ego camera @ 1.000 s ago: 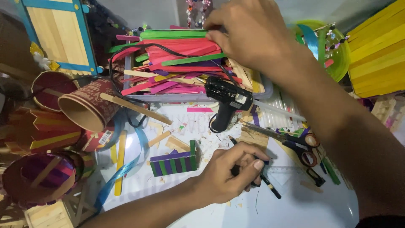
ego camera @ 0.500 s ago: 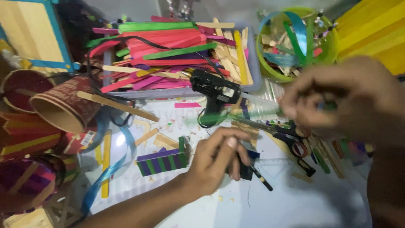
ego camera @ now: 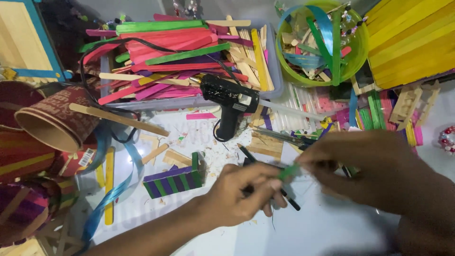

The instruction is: Marking and cutting colored wooden craft sticks using a pencil and scissors for a handicraft project.

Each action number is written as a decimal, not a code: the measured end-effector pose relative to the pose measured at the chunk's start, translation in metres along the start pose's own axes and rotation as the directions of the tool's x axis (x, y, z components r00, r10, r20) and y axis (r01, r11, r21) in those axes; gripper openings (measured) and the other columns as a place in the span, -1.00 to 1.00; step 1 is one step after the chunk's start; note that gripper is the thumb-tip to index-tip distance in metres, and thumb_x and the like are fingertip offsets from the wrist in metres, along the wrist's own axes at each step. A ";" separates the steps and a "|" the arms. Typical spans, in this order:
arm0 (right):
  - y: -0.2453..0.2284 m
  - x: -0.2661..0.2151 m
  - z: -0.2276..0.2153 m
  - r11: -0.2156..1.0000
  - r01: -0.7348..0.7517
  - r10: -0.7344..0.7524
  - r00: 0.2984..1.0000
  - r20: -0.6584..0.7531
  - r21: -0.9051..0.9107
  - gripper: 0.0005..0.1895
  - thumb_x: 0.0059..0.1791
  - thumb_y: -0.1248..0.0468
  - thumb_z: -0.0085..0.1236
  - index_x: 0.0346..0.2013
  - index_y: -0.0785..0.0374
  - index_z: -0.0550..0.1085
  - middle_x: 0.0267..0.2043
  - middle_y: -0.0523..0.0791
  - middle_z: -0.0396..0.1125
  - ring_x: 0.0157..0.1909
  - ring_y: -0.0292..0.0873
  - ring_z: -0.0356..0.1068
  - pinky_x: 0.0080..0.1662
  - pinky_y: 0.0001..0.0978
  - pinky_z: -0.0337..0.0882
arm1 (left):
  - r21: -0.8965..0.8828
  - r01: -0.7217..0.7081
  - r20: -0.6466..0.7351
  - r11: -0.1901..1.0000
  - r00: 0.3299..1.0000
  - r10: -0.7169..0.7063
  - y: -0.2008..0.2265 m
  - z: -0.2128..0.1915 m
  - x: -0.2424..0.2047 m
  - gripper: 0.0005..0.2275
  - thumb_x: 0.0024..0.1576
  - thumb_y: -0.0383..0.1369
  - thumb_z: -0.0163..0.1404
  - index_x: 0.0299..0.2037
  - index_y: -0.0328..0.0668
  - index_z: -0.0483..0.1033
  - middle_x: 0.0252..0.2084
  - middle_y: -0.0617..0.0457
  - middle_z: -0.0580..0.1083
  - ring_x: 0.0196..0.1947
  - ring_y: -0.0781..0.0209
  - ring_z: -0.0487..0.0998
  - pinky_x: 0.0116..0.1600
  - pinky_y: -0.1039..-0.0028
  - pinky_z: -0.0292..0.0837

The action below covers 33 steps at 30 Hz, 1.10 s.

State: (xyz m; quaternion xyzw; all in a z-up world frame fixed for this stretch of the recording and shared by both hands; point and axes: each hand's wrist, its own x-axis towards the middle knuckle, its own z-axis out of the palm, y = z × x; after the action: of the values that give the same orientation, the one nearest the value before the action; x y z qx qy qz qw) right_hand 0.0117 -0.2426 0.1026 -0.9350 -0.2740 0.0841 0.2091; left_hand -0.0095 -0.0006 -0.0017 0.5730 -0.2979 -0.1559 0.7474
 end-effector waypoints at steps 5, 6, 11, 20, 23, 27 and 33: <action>0.021 -0.015 0.009 0.933 -0.338 0.346 0.937 0.054 -0.120 -0.79 -0.13 0.04 0.30 -0.21 -0.20 0.69 -0.34 -0.40 0.66 -0.33 -0.34 0.66 -0.25 -0.32 0.57 | -0.115 0.144 -0.143 0.983 0.977 -0.160 0.006 -0.002 0.001 -0.73 0.34 -0.40 -0.14 0.19 -0.34 0.37 -0.54 -0.12 0.57 -0.64 0.14 0.61 -0.57 0.45 0.57; 0.029 -0.016 0.016 0.862 -0.464 0.504 0.829 0.245 -0.204 -0.78 -0.12 -0.06 0.26 -0.21 -0.39 0.71 -0.41 -0.50 0.70 -0.41 -0.42 0.68 -0.26 -0.38 0.55 | -0.112 0.210 -0.160 0.971 0.961 -0.226 0.008 -0.003 0.002 -0.71 0.33 -0.36 -0.14 0.20 -0.30 0.37 -0.49 -0.15 0.61 -0.71 0.16 0.57 -0.60 0.45 0.51; 0.031 -0.021 0.038 0.959 -0.249 0.281 0.897 0.342 -0.136 -0.68 0.00 0.05 0.11 0.05 -0.23 0.57 -0.08 -0.40 0.57 -0.30 -0.26 0.62 -0.26 -0.14 0.51 | -0.142 0.231 -0.147 0.962 0.957 -0.252 0.004 -0.004 0.002 -0.72 0.34 -0.29 -0.16 0.14 -0.29 0.35 -0.47 -0.16 0.62 -0.70 0.17 0.57 -0.59 0.47 0.46; 0.036 -0.021 0.042 0.833 -0.419 0.522 0.811 0.263 -0.361 -0.47 -0.06 0.22 0.12 0.20 -0.27 0.42 0.25 -0.33 0.28 0.18 -0.18 0.37 -0.29 -0.15 0.63 | -0.262 0.070 -0.220 0.962 0.967 -0.131 -0.004 -0.006 -0.002 -0.71 0.36 -0.39 -0.20 0.21 -0.39 0.14 -0.47 -0.31 0.57 -0.72 -0.03 0.54 -0.62 0.31 0.55; 0.036 -0.020 0.041 0.788 -0.485 0.589 0.773 0.235 -0.379 -0.57 -0.02 0.19 0.05 0.15 -0.23 0.43 0.21 -0.36 0.36 0.14 -0.20 0.43 -0.27 -0.15 0.60 | -0.268 0.034 -0.297 0.963 0.948 -0.116 0.000 -0.006 -0.002 -0.69 0.35 -0.37 -0.20 0.23 -0.37 0.18 -0.51 -0.29 0.56 -0.77 0.06 0.47 -0.70 0.40 0.45; 0.032 -0.028 0.027 0.699 -0.560 0.691 0.689 0.219 -0.444 -0.61 -0.08 0.06 0.12 0.05 -0.33 0.45 0.02 -0.40 0.47 -0.03 -0.16 0.53 -0.18 -0.10 0.54 | -0.194 0.021 -0.383 0.981 0.919 -0.095 0.005 -0.007 0.001 -0.68 0.38 -0.32 -0.28 0.23 -0.40 0.23 -0.60 -0.24 0.52 -0.87 0.18 0.32 -0.75 0.54 0.24; 0.084 -0.109 0.003 0.833 -0.548 0.553 0.816 0.167 -0.082 -0.29 -0.36 0.21 0.52 0.08 -0.30 0.60 -0.19 -0.40 0.71 -0.16 -0.37 0.71 -0.02 -0.36 0.63 | -0.104 0.013 -0.394 0.994 0.917 -0.053 0.007 -0.004 0.002 -0.66 0.37 -0.32 -0.23 0.22 -0.46 0.31 -0.48 -0.20 0.58 -0.86 0.26 0.35 -0.75 0.59 0.29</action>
State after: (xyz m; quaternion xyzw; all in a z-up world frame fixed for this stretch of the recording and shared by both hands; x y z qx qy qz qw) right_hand -0.0402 -0.3657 0.0680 -0.9654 -0.0113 0.2225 0.1356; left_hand -0.0062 0.0034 0.0044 0.5596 -0.1227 -0.0638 0.8172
